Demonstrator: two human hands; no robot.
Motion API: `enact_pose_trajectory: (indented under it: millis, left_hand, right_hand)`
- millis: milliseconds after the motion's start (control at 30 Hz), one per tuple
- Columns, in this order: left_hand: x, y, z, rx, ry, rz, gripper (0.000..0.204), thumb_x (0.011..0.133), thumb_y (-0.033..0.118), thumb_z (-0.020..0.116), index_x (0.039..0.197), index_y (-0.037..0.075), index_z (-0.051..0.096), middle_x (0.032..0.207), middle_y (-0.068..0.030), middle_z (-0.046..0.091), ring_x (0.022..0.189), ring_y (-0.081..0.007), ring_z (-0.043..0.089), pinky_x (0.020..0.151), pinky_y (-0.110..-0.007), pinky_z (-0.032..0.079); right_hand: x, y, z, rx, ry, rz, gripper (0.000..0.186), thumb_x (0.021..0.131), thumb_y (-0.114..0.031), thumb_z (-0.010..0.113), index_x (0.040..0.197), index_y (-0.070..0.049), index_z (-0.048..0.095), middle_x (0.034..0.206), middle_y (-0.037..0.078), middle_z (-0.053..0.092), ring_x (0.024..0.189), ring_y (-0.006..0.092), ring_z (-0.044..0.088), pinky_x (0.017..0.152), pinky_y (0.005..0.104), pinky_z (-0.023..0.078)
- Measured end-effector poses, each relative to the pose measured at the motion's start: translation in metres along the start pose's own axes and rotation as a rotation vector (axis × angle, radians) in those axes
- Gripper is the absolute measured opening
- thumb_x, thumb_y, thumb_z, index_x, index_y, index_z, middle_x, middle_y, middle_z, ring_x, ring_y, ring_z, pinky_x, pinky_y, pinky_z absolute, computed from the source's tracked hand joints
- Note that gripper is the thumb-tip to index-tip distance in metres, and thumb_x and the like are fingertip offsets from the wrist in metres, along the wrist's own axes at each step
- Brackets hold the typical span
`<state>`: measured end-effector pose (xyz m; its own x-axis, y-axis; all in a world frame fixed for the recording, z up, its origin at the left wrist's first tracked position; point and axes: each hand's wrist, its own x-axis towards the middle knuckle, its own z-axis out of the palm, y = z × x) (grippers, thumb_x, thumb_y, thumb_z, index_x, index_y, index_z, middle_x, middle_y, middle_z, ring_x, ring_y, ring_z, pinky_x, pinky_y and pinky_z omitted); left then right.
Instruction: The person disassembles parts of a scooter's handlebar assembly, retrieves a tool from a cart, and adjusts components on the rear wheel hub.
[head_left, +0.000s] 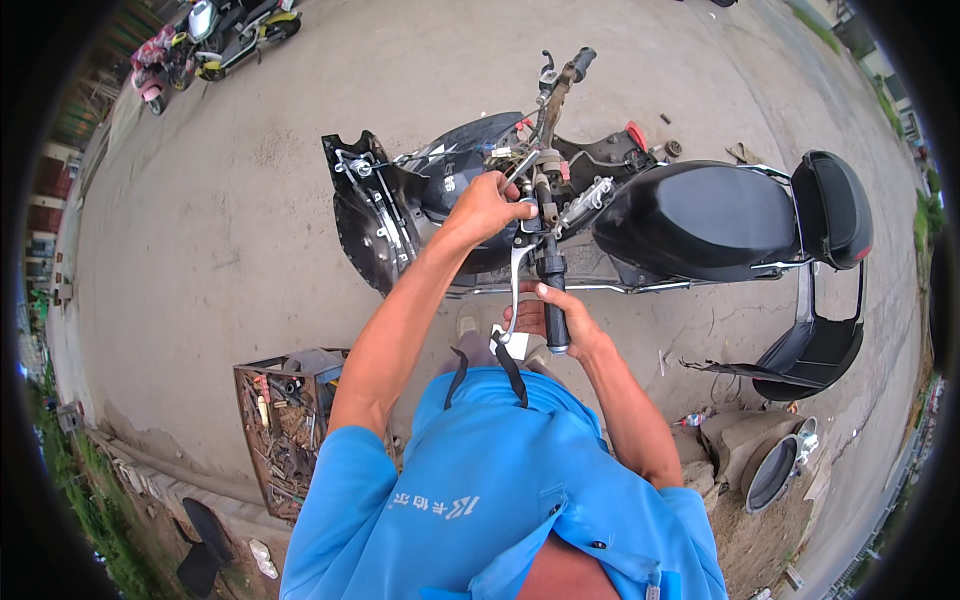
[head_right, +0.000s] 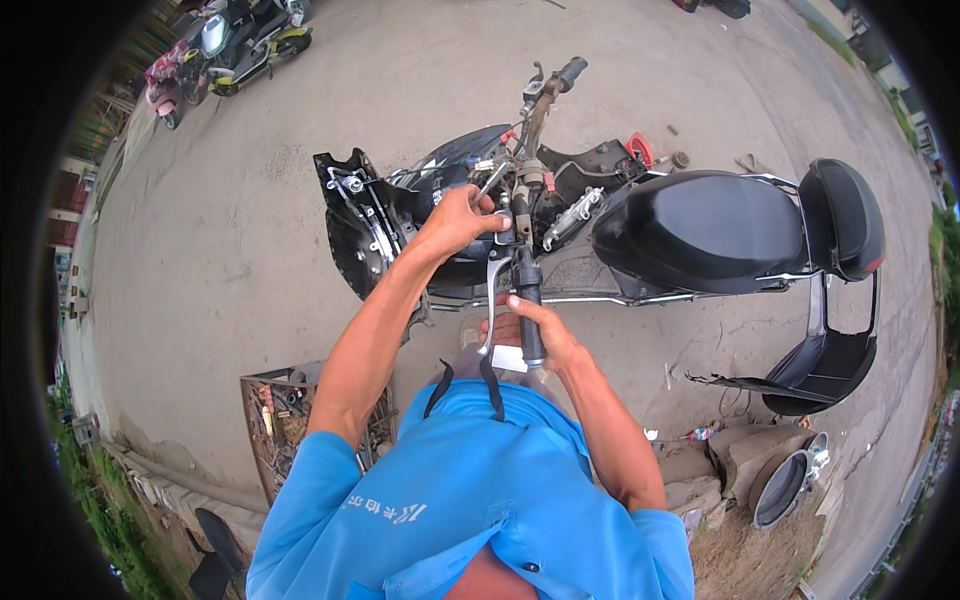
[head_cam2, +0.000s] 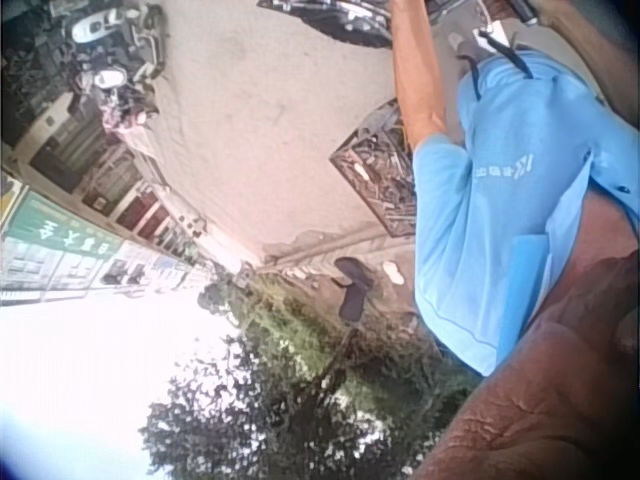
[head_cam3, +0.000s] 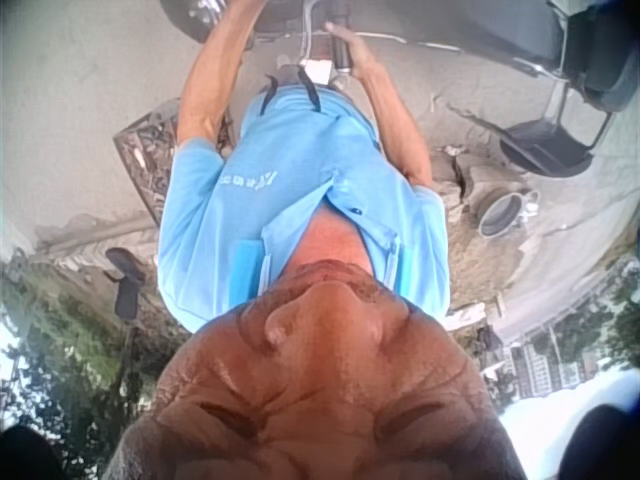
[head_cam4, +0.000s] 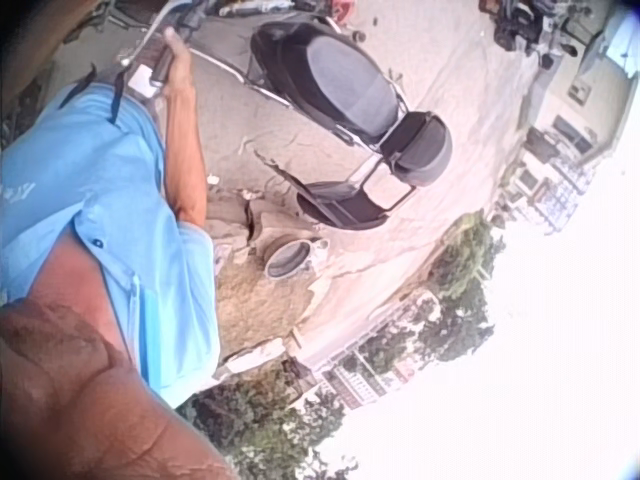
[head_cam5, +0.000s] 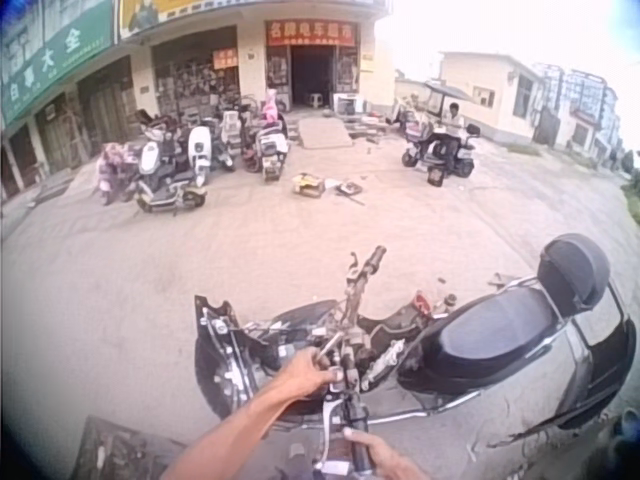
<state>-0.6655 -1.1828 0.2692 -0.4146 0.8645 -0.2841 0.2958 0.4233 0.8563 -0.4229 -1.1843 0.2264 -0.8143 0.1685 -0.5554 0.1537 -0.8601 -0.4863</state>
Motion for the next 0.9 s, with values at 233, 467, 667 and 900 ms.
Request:
enact_pose_trajectory:
  millis: [233,467,667,900]
  left_hand:
    - [-0.002,-0.001,0.000,-0.026,0.030,-0.011,0.048,0.068,0.030,0.089,0.095,-0.003,0.065,0.081,-0.0124,0.066,0.075,-0.0213,0.064,0.069,-0.036,0.050]
    - [-0.013,-0.003,-0.004,-0.144,0.063,-0.030,0.051,0.068,0.031,0.090,0.096,-0.002,0.064,0.079,-0.0079,0.063,0.072,-0.0176,0.060,0.067,-0.034,0.048]
    - [-0.036,-0.010,-0.021,-0.298,0.095,-0.032,0.044,0.075,0.027,0.089,0.096,0.000,0.061,0.074,0.0019,0.049,0.068,-0.0085,0.043,0.062,-0.027,0.038]
    - [-0.078,-0.027,-0.039,-0.464,0.065,-0.172,0.031,0.083,0.022,0.083,0.094,0.000,0.064,0.070,0.0049,0.047,0.066,-0.0053,0.041,0.060,-0.025,0.035]
  right_hand:
    - [-0.001,0.001,0.007,0.014,0.063,-0.064,0.069,0.089,-0.045,0.069,0.136,-0.001,0.045,0.111,0.028,0.066,0.104,0.0375,0.068,0.098,0.0469,0.052]
    - [-0.001,0.000,-0.003,-0.210,0.188,-0.014,0.057,0.089,-0.043,0.069,0.122,0.000,0.052,0.096,0.023,0.067,0.087,0.0329,0.069,0.086,0.0451,0.056]
    - [-0.007,0.000,0.018,0.120,0.101,-0.061,0.062,0.086,-0.044,0.072,0.123,0.000,0.051,0.095,0.022,0.067,0.087,0.0324,0.068,0.086,0.0459,0.055]
    - [-0.006,0.005,0.003,-0.082,0.138,-0.091,0.071,0.084,-0.049,0.073,0.130,-0.002,0.047,0.097,0.021,0.066,0.088,0.0335,0.066,0.088,0.0453,0.050]
